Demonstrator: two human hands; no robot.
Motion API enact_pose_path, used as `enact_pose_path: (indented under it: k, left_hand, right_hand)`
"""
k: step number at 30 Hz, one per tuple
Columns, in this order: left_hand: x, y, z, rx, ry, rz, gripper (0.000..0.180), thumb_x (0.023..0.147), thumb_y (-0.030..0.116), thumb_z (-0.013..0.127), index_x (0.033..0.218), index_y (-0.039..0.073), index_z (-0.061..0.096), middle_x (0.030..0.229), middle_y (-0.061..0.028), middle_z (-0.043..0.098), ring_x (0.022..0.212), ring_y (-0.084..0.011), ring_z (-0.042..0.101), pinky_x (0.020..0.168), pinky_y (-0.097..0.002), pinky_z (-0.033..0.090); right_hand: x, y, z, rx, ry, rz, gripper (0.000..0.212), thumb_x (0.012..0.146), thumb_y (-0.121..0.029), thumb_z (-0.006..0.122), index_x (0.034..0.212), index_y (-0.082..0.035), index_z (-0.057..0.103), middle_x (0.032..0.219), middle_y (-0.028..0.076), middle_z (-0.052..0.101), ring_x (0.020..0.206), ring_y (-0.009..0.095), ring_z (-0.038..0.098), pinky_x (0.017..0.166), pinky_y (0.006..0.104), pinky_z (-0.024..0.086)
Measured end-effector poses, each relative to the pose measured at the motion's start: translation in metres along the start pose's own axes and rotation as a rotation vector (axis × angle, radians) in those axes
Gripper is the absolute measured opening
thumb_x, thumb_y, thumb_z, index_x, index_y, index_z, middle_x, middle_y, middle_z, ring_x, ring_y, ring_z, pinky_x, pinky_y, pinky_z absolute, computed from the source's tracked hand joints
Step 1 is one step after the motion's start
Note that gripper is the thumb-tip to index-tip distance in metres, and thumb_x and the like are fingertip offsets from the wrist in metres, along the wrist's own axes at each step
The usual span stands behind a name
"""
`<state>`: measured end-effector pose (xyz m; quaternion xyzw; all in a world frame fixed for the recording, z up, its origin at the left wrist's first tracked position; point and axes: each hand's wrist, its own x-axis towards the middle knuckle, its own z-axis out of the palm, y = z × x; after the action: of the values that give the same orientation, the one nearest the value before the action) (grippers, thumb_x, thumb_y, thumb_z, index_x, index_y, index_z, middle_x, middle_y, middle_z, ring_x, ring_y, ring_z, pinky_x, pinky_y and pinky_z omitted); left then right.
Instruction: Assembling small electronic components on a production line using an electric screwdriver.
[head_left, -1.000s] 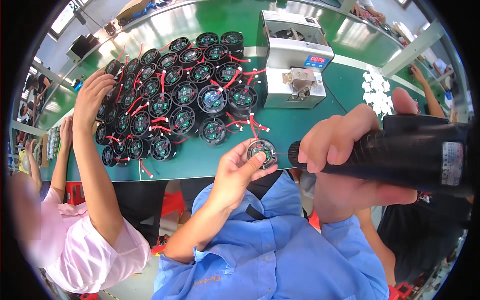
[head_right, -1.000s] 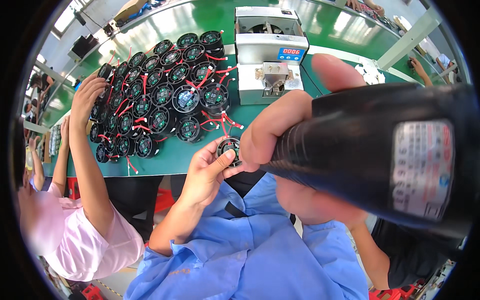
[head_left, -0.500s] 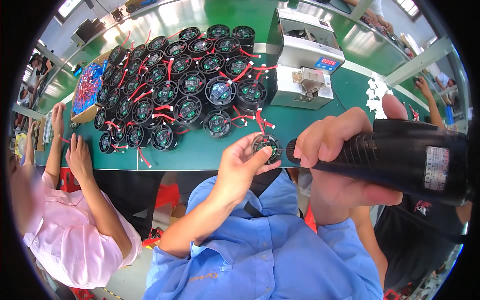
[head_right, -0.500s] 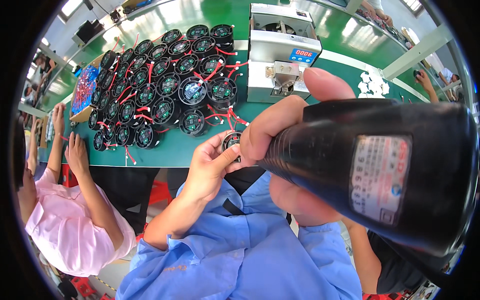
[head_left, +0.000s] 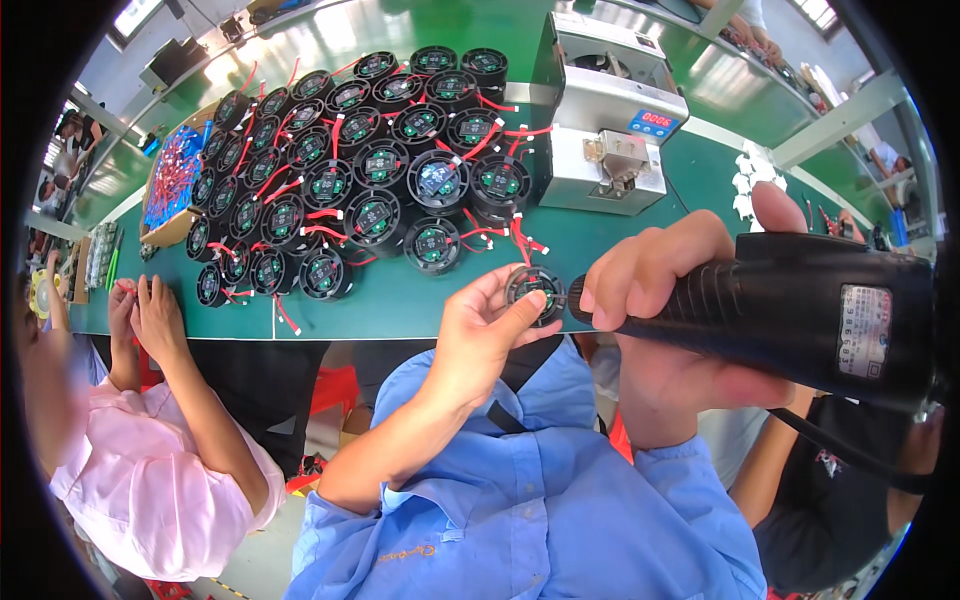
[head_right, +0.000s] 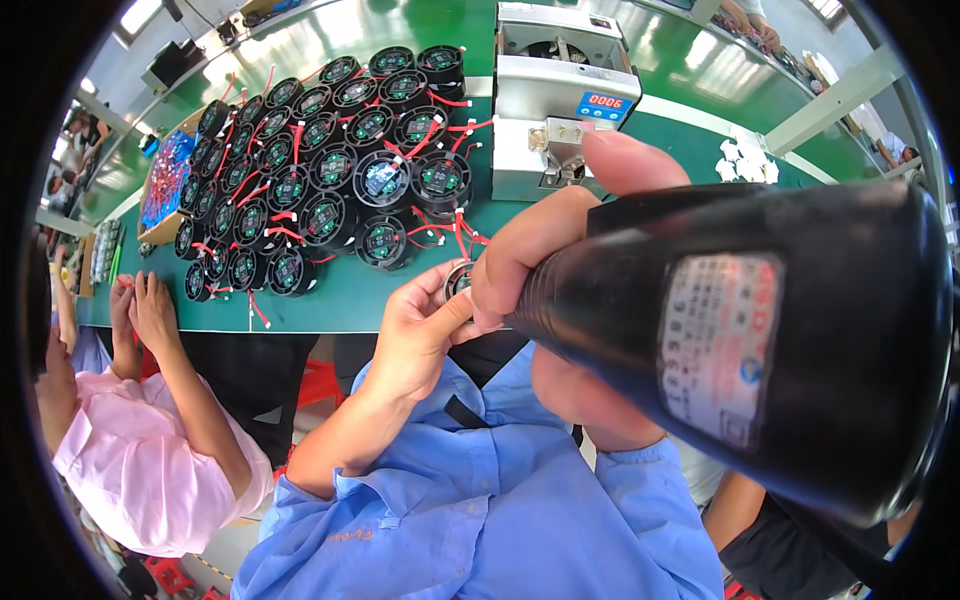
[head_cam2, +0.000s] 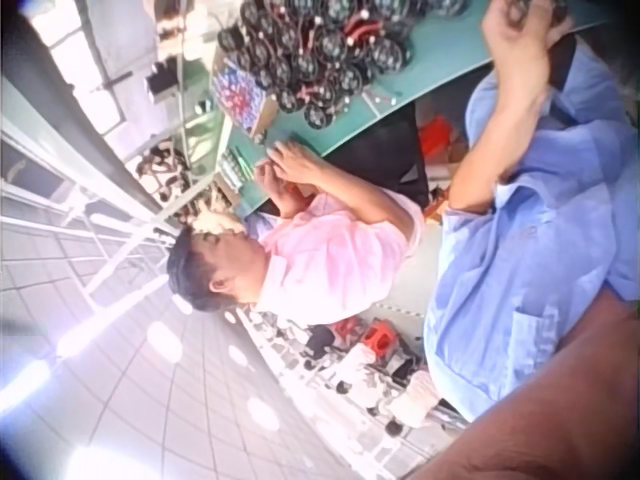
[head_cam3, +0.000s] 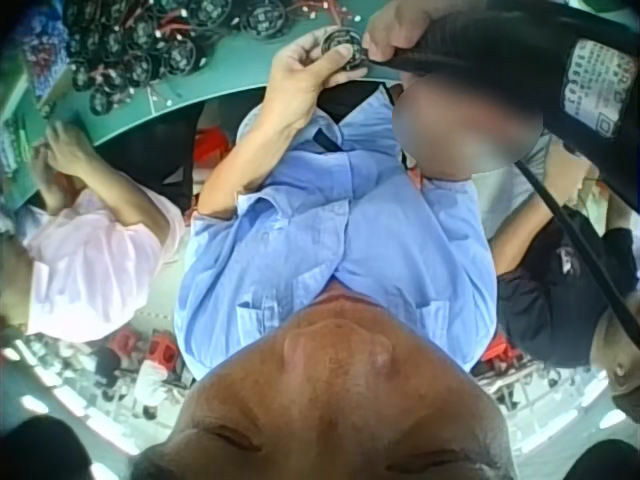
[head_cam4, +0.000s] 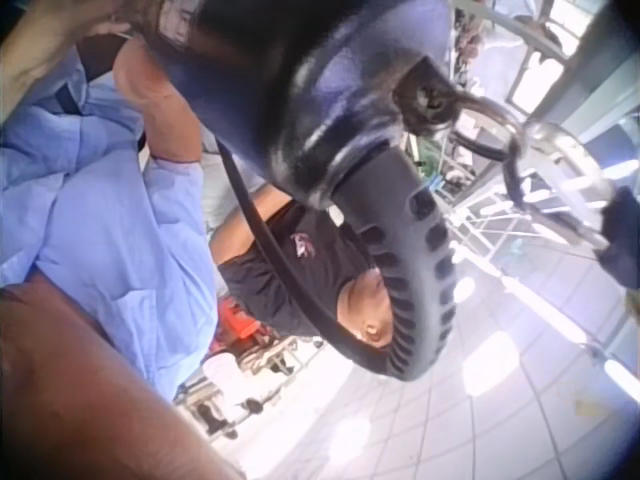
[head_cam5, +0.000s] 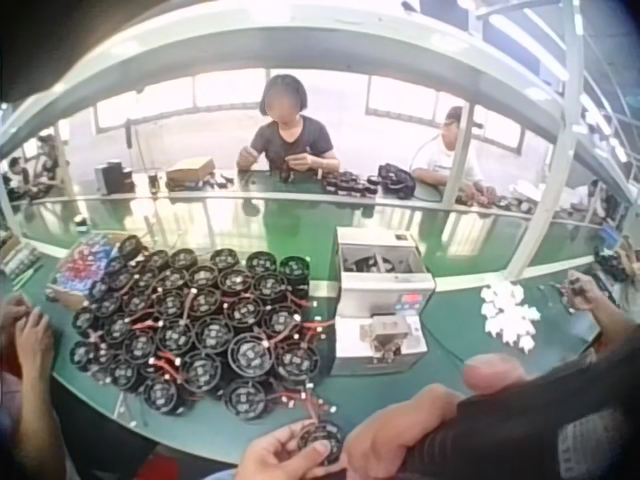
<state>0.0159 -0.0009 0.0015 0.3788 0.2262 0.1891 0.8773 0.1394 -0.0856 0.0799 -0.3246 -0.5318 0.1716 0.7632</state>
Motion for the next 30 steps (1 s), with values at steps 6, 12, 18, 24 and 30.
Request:
enact_pose_path:
  k: [6,12,18,24,30]
  left_hand:
    - [0.000,-0.001,0.000,-0.040,0.003,-0.034,0.029,0.092,0.003,0.056,0.120,-0.004,0.051,0.105,-0.0078,0.063,0.096,-0.0147,0.062,0.084,-0.0343,0.057]
    - [0.002,0.004,0.000,-0.022,-0.006,-0.054,0.028,0.092,0.005,0.056,0.118,-0.005,0.052,0.102,-0.0090,0.064,0.094,-0.0149,0.064,0.082,-0.0332,0.057]
    - [0.005,0.004,-0.004,0.010,-0.050,-0.080,0.027,0.092,0.006,0.057,0.116,-0.005,0.052,0.101,-0.0087,0.064,0.093,-0.0152,0.064,0.078,-0.0320,0.058]
    - [0.000,0.015,-0.013,0.542,-0.201,0.046,0.029,0.081,0.003,0.064,0.109,0.003,0.058,0.099,-0.0052,0.060,0.085,-0.0107,0.058,0.064,-0.0259,0.049]
    - [-0.009,0.023,-0.001,1.485,-0.234,0.592,0.039,0.067,0.003,0.069,0.106,0.008,0.061,0.091,-0.0111,0.053,0.080,-0.0279,0.059,0.067,-0.0351,0.051]
  right_hand:
    - [0.000,-0.001,-0.001,-0.073,-0.010,0.044,0.099,0.076,-0.072,0.054,0.143,-0.008,0.018,0.076,0.011,0.050,0.054,0.022,0.052,0.050,0.0360,0.047]
    - [0.002,0.001,0.000,-0.130,-0.040,0.094,0.097,0.076,-0.071,0.055,0.141,-0.007,0.021,0.075,0.011,0.050,0.053,0.022,0.051,0.048,0.0349,0.046]
    - [0.005,0.003,-0.006,-0.151,-0.160,0.063,0.095,0.077,-0.068,0.057,0.140,-0.006,0.022,0.076,0.011,0.051,0.053,0.022,0.052,0.047,0.0351,0.046]
    - [0.010,-0.001,-0.009,0.303,-0.090,0.003,0.089,0.087,-0.063,0.049,0.144,-0.003,0.015,0.078,0.013,0.051,0.055,0.024,0.055,0.052,0.0371,0.049]
    - [0.020,-0.023,-0.028,0.115,0.090,-0.193,0.085,0.092,-0.062,0.038,0.144,0.000,0.012,0.075,0.012,0.048,0.049,0.022,0.052,0.047,0.0355,0.049]
